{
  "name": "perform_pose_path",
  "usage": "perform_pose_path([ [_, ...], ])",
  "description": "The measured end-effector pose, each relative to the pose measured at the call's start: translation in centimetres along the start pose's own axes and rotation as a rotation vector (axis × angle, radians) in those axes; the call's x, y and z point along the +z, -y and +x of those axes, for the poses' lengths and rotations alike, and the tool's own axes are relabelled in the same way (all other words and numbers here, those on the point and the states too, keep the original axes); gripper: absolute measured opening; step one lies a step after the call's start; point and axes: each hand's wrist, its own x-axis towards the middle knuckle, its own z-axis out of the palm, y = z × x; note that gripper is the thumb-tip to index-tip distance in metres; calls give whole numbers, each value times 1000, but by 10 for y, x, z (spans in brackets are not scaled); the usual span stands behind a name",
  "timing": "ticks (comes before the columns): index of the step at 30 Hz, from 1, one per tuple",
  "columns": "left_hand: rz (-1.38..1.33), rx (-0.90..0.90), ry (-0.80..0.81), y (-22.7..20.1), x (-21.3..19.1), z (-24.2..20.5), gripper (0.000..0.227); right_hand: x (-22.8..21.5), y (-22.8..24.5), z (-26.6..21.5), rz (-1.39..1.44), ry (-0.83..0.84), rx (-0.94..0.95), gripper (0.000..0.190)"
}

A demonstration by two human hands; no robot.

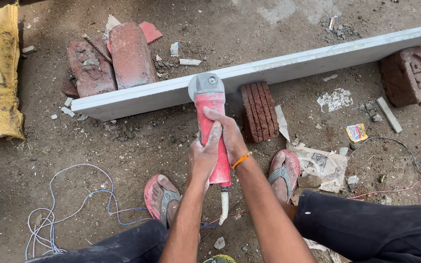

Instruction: The person holds an angle grinder with both hands and grinds the edge of a stone slab.

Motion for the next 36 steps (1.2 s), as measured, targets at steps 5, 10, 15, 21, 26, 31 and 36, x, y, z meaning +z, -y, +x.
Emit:
perform_pose_path([
  [5,283,-5,60,-21,27,1,69,-27,17,0,139,-70,-49,27],
  [10,278,-47,66,-24,22,-2,69,-23,13,1,157,-84,-34,27],
  [15,223,-20,65,-21,26,0,65,-25,14,2,128,-54,-2,29],
  [21,260,-11,121,-25,34,0,61,-30,25,-3,157,-103,-89,30],
  [26,283,-74,89,-23,32,1,62,-28,20,-2,141,-110,-30,26],
  [31,262,1,99,-24,42,3,62,-36,28,-1,110,-127,-53,29],
  [36,303,10,112,-28,47,-1,63,-42,30,-4,142,-116,-66,27],
])
